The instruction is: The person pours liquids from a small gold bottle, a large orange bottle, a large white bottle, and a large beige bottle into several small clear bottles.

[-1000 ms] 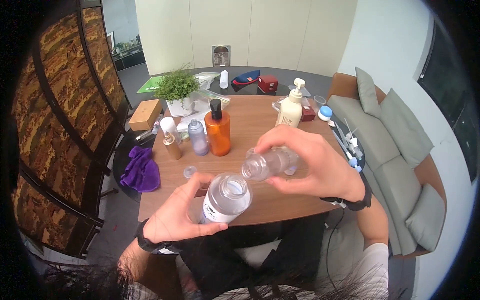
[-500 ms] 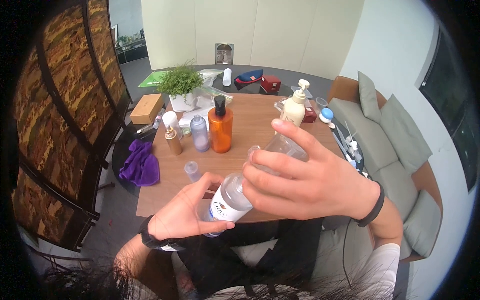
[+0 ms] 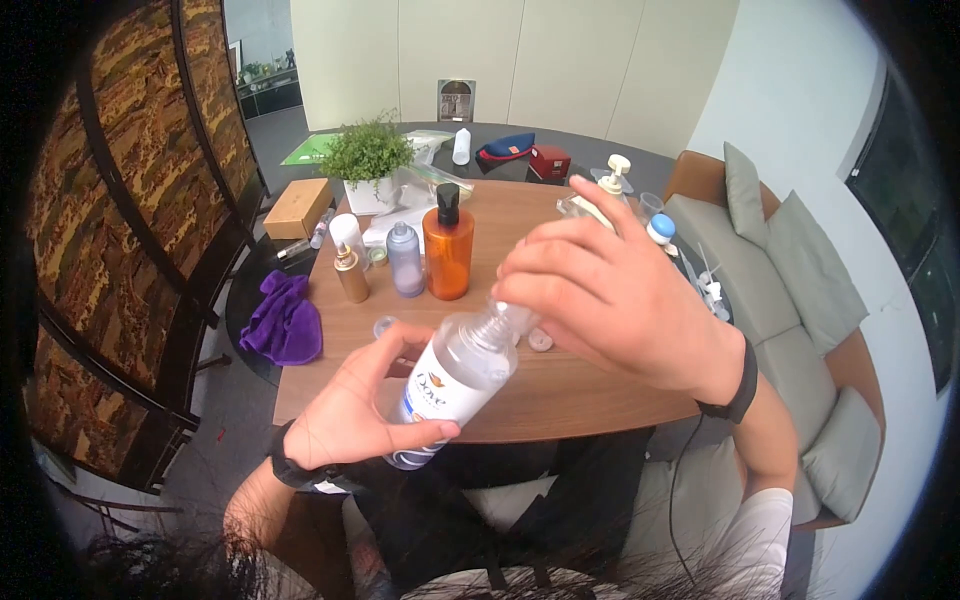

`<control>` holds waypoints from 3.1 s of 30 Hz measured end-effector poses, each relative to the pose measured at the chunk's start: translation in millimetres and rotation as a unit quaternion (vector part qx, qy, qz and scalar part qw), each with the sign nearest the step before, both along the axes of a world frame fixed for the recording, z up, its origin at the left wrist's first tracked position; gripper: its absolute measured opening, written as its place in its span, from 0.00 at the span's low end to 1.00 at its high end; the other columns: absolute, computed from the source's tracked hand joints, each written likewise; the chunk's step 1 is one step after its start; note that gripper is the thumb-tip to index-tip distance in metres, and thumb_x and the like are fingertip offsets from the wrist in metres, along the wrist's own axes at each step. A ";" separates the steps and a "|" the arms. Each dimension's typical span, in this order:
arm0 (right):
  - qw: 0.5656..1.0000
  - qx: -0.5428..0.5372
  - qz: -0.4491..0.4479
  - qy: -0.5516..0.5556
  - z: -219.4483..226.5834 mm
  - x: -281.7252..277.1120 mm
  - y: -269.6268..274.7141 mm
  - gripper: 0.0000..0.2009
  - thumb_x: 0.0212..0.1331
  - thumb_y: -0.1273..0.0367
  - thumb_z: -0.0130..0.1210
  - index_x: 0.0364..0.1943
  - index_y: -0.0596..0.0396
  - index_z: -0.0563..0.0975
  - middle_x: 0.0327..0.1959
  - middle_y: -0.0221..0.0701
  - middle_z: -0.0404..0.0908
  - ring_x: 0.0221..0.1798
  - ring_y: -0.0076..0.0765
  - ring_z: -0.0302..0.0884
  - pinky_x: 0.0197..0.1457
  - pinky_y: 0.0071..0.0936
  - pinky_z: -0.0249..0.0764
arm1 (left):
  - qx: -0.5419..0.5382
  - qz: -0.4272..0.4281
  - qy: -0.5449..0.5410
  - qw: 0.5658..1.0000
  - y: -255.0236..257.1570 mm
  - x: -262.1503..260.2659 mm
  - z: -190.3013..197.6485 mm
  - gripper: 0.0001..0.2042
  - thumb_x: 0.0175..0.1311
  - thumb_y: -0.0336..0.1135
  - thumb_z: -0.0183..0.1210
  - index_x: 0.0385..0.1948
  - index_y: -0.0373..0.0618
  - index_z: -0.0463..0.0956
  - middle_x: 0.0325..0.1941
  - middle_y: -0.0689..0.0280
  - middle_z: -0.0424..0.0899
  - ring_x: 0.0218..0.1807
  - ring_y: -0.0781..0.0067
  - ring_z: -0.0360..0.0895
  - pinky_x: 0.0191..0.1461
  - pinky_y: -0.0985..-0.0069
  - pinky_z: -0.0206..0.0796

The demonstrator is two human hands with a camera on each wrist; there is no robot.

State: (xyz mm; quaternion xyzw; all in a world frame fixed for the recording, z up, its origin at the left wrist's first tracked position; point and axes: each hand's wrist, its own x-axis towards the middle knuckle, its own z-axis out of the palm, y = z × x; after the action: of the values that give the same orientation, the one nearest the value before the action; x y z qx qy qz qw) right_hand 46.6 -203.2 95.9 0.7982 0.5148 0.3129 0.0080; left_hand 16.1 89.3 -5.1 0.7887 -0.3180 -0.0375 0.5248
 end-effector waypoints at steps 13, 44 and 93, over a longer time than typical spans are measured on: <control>0.999 0.023 0.020 0.015 5.4 18.8 7.3 0.24 0.52 0.71 0.73 0.56 0.46 0.81 0.52 0.26 0.85 0.59 0.38 0.83 0.83 0.64 0.61 | 0.007 0.032 -0.046 0.998 20.7 11.2 8.6 0.35 0.57 0.40 0.79 0.63 0.37 0.71 0.60 0.52 0.84 0.60 0.55 0.85 0.66 0.61 0.76; 0.938 0.006 -0.217 0.271 -65.4 66.1 -2.4 0.34 0.53 0.60 0.76 0.62 0.59 0.77 0.58 0.42 0.83 0.67 0.53 0.76 0.76 0.45 0.66 | -0.195 0.137 -0.126 0.963 38.6 10.4 26.7 0.39 0.57 0.37 0.80 0.67 0.38 0.66 0.64 0.55 0.82 0.69 0.64 0.79 0.76 0.61 0.65; 0.990 -0.056 -0.013 -0.126 -22.2 -29.8 -5.3 0.08 0.58 0.64 0.66 0.39 0.33 0.80 0.48 0.15 0.81 0.61 0.23 0.81 0.83 0.70 0.63 | 0.068 -0.035 -0.015 0.997 -6.6 -0.9 -9.2 0.37 0.54 0.44 0.83 0.62 0.39 0.72 0.53 0.52 0.87 0.53 0.53 0.87 0.60 0.61 0.78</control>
State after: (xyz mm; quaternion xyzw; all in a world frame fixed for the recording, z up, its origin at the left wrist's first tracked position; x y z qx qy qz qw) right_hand 16.8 -208.5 73.7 0.7573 0.5156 0.3819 0.1216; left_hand 15.2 82.7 -14.3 0.8113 -0.3499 -0.0654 0.4638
